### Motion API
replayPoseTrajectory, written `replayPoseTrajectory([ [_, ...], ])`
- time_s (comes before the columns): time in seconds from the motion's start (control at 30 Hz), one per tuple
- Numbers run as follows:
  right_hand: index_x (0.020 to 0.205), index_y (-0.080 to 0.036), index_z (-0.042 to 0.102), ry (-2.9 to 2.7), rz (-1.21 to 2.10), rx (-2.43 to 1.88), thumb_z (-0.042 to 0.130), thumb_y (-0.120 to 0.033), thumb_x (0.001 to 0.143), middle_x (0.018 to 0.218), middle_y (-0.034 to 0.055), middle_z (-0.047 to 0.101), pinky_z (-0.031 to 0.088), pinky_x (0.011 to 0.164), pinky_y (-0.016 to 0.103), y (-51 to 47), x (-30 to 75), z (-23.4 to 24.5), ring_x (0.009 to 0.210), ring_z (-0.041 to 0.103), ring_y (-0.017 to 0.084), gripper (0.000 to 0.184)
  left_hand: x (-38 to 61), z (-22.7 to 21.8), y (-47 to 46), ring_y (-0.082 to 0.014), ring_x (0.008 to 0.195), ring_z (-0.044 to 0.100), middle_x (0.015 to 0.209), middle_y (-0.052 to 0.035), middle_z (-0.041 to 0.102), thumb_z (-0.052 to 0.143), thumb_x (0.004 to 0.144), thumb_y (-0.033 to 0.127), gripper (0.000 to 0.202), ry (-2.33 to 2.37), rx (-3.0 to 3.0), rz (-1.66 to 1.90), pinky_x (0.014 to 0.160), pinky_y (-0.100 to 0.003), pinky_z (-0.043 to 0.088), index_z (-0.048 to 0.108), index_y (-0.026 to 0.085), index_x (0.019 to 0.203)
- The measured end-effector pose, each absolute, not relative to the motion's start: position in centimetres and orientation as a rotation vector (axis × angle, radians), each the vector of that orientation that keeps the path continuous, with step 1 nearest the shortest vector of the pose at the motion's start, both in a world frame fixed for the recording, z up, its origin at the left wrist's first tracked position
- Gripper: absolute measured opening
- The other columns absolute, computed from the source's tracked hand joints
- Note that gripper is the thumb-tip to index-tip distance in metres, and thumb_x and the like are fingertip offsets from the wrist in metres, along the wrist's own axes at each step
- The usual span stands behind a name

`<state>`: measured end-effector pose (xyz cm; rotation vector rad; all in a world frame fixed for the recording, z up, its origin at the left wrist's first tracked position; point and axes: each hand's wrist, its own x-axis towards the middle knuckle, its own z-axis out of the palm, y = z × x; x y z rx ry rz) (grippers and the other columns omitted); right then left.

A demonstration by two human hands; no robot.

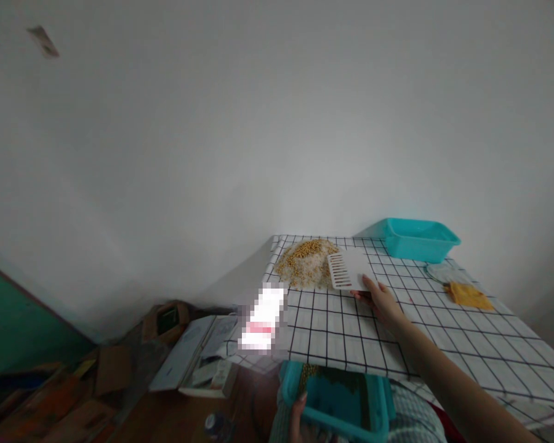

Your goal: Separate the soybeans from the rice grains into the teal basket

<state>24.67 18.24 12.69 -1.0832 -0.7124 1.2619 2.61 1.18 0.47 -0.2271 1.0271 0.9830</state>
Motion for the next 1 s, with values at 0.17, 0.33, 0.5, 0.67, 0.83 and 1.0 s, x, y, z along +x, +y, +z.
replayPoseTrajectory([
  [0.17, 0.087, -0.018, 0.063, -0.702, 1.273, -1.112, 0.062, -0.026, 0.088, 0.078, 0.0070, 0.076, 0.062, 0.064, 0.024, 18.0, 24.8, 12.8, 0.061, 0.071, 0.016, 0.008, 2.6, 0.1, 1.1, -0.0271, 0.061, 0.067, 0.071, -0.0082, 0.073, 0.059, 0.079, 0.045, 0.056, 1.029, -0.237, 0.987, 0.061, -0.040, 0.053, 0.049, 0.021, 0.128],
  [0.33, 0.088, -0.018, 0.063, -0.701, 1.268, -1.093, 0.061, -0.023, 0.088, 0.081, 0.0067, 0.076, 0.063, 0.066, 0.024, 17.9, 24.6, 12.9, 0.063, 0.072, 0.016, 0.006, 2.5, 0.0, 1.0, -0.0300, 0.068, 0.070, 0.078, -0.0095, 0.074, 0.063, 0.075, 0.049, 0.063, 1.013, -0.239, 1.000, 0.060, -0.041, 0.053, 0.047, 0.024, 0.131],
  [0.5, 0.088, -0.016, 0.062, -0.646, 1.259, -1.091, 0.059, -0.021, 0.090, 0.076, 0.0077, 0.075, 0.061, 0.063, 0.022, 17.6, 24.9, 13.1, 0.061, 0.071, 0.015, 0.006, 3.1, 0.2, 0.9, -0.0303, 0.067, 0.069, 0.074, -0.0076, 0.073, 0.062, 0.076, 0.044, 0.064, 1.009, -0.246, 1.026, 0.058, -0.040, 0.052, 0.042, 0.027, 0.134],
  [0.67, 0.088, -0.013, 0.065, -0.660, 1.306, -1.133, 0.061, -0.024, 0.089, 0.075, 0.0100, 0.075, 0.060, 0.059, 0.018, 15.0, 26.6, 13.8, 0.059, 0.070, 0.014, 0.012, 4.3, -0.3, 0.7, -0.0326, 0.074, 0.068, 0.080, -0.0099, 0.070, 0.063, 0.073, 0.047, 0.068, 0.999, -0.295, 0.973, 0.060, -0.041, 0.051, 0.043, 0.025, 0.134],
  [0.83, 0.089, -0.018, 0.066, -0.684, 1.293, -1.319, 0.069, -0.030, 0.083, 0.082, 0.0098, 0.076, 0.061, 0.057, 0.023, 9.5, 28.5, 13.8, 0.060, 0.071, 0.018, 0.014, 5.3, 0.0, 0.9, -0.0329, 0.087, 0.067, 0.090, -0.0137, 0.071, 0.062, 0.073, 0.051, 0.072, 0.957, -0.244, 0.902, 0.065, -0.040, 0.049, 0.045, 0.018, 0.134],
  [1.0, 0.084, -0.019, 0.068, -0.825, 1.321, -1.423, 0.074, -0.038, 0.076, 0.071, 0.0100, 0.073, 0.063, 0.057, 0.032, 5.2, 29.8, 13.4, 0.057, 0.071, 0.022, 0.022, 5.9, 1.6, 1.0, -0.0281, 0.093, 0.068, 0.107, -0.0084, 0.069, 0.058, 0.077, 0.051, 0.057, 1.000, -0.209, 0.962, 0.074, -0.038, 0.048, 0.047, 0.030, 0.129],
])
